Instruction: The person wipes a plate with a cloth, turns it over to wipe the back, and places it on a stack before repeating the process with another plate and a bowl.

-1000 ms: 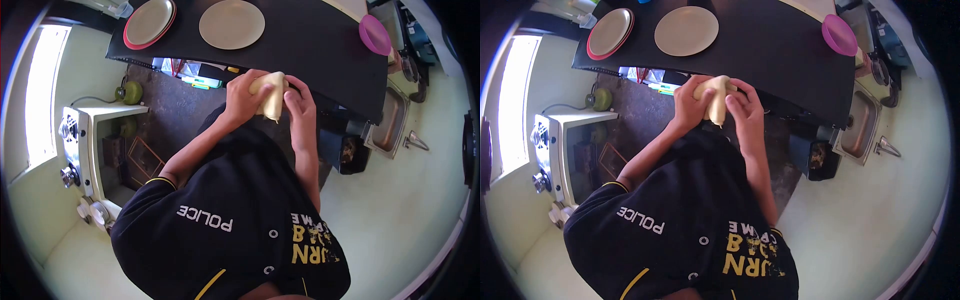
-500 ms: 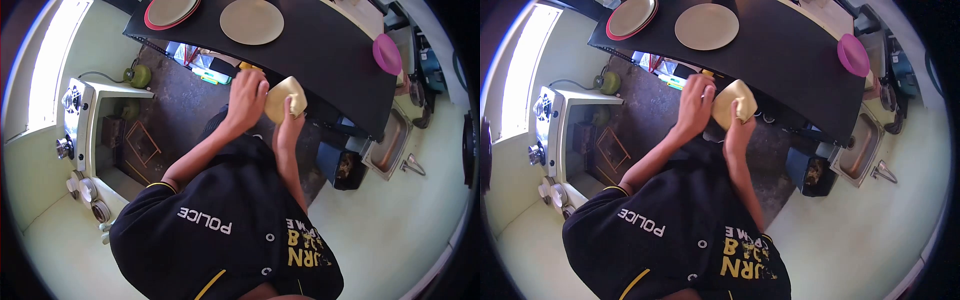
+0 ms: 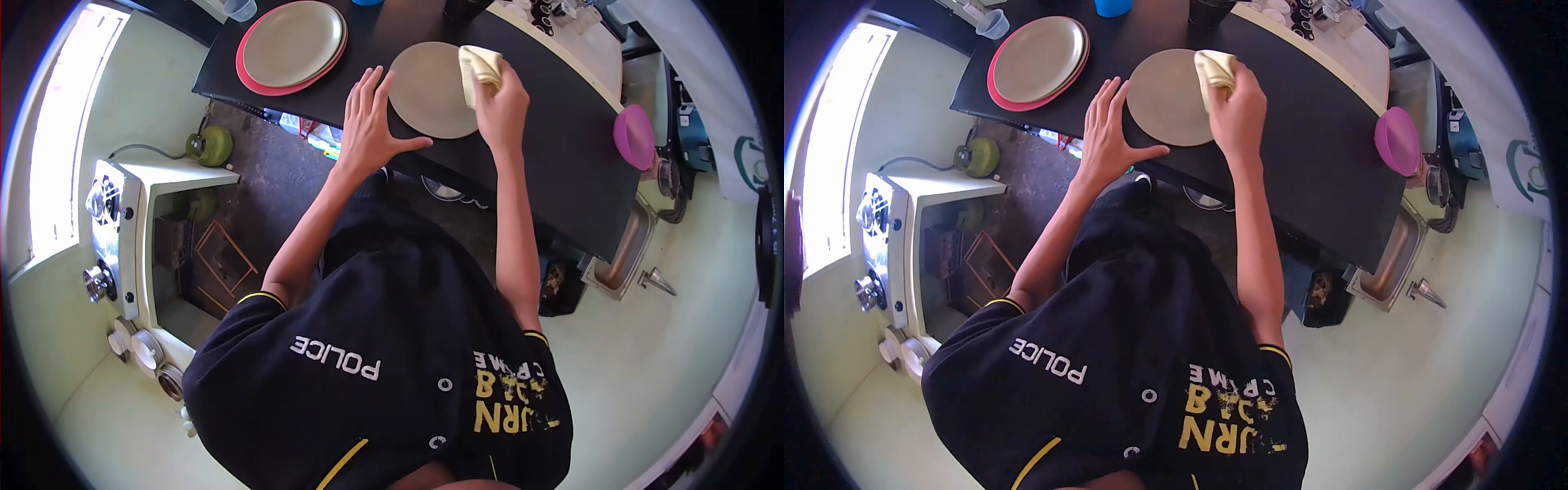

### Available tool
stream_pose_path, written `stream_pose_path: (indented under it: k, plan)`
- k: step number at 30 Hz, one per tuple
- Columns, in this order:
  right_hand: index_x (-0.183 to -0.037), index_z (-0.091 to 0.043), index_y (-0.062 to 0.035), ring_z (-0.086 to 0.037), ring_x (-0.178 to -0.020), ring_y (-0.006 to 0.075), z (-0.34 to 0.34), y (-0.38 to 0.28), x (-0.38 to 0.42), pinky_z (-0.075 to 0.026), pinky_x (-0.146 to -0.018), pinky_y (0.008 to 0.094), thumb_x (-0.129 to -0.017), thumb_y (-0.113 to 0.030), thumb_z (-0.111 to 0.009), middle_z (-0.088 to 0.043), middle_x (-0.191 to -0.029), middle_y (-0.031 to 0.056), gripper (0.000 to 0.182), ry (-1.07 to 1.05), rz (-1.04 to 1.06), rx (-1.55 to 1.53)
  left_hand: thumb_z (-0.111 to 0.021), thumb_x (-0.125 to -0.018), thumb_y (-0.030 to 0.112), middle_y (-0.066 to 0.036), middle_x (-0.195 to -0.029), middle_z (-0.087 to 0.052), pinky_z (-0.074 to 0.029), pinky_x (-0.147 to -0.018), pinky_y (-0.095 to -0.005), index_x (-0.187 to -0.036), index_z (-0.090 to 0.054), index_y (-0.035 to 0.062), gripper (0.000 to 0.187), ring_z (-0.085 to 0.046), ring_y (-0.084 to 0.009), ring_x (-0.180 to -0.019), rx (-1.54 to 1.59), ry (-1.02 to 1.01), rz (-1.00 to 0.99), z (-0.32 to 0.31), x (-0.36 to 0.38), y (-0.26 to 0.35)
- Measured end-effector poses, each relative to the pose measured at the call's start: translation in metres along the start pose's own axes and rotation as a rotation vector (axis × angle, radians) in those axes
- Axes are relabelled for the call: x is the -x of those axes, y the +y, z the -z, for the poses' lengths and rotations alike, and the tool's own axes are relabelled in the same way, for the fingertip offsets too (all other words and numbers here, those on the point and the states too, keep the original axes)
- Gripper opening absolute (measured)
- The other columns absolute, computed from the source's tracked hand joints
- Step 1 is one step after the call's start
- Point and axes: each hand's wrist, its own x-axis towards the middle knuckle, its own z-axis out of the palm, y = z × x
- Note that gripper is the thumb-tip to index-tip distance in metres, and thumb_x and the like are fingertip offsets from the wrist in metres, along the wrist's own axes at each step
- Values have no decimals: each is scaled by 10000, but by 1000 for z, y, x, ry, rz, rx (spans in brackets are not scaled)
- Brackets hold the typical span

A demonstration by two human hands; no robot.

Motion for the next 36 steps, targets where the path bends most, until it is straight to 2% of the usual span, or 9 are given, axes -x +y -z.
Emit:
stream_pose_path:
  k: [1,5,14,18,22,25,28,34,36]
  plan:
    - [-1224,-692,-3,-727,-986,393,-11,1,-7,-571,-859,455,-980,-152,-695,-736,-1110,195,286,-2,69,83,-955,-654,568,-214,-1658,-367,-238,-1295,-532,-1628,-334,37,1272,-287,-399,-1576,13,-15,-10,0,-6,-5]
    - [-1206,-718,-54,-705,-1018,343,-45,0,-19,-563,-896,455,-873,-43,-722,-740,-1107,118,333,-30,207,321,-914,-657,653,-256,-1672,-342,-220,-1306,-534,-1645,-248,-29,1373,-302,-399,-1577,54,-93,-48,-6,-22,-24]
    - [-1256,-726,-80,-692,-1055,359,-72,-10,-13,-551,-949,445,-817,61,-689,-759,-1118,133,462,-188,128,205,-929,-639,625,-278,-1629,-403,-258,-1304,-487,-1653,-184,-53,1430,-365,-374,-1553,152,-173,31,-9,-29,-33]
    - [-1201,-747,-79,-686,-1039,324,-69,-10,-10,-510,-986,453,-775,57,-685,-769,-1119,105,451,-313,160,165,-934,-639,597,-281,-1626,-406,-266,-1301,-486,-1653,-180,-57,1423,-372,-369,-1551,151,-179,24,-10,-30,-34]
    - [-1165,-752,-66,-657,-1144,289,-68,-5,0,-486,-1029,454,-776,65,-678,-765,-1138,94,417,-426,237,120,-941,-643,565,-279,-1631,-401,-278,-1296,-489,-1653,-186,-53,1404,-369,-369,-1556,136,-143,25,-16,-28,-35]
    - [-1166,-745,-50,-677,-1101,304,-61,-10,2,-513,-996,442,-789,58,-677,-759,-1146,112,398,-527,270,81,-948,-637,553,-275,-1638,-395,-288,-1292,-494,-1650,-197,-48,1397,-356,-374,-1565,143,-94,23,-21,-27,-36]
    - [-1177,-736,-35,-689,-1056,350,-48,-23,1,-544,-949,428,-815,41,-673,-750,-1137,151,375,-685,89,36,-999,-594,434,-268,-1618,-434,-344,-1256,-516,-1645,-219,-39,1392,-396,-406,-1535,146,-68,30,-21,-27,-33]
    - [-1325,-666,43,-723,-1123,290,-27,-15,1,-542,-985,373,-930,-70,-724,-743,-1214,210,416,-795,-178,-207,-949,-622,579,-268,-1646,-389,-288,-1292,-494,-1648,-204,-44,1412,-339,-382,-1571,140,-94,36,-20,-27,-34]
    - [-1353,-640,65,-721,-1137,258,-10,-23,-13,-538,-997,369,-941,-92,-738,-742,-1235,212,452,-659,-284,-172,-946,-618,591,-266,-1648,-388,-285,-1293,-491,-1650,-200,-41,1422,-336,-382,-1573,149,-100,41,-19,-27,-33]
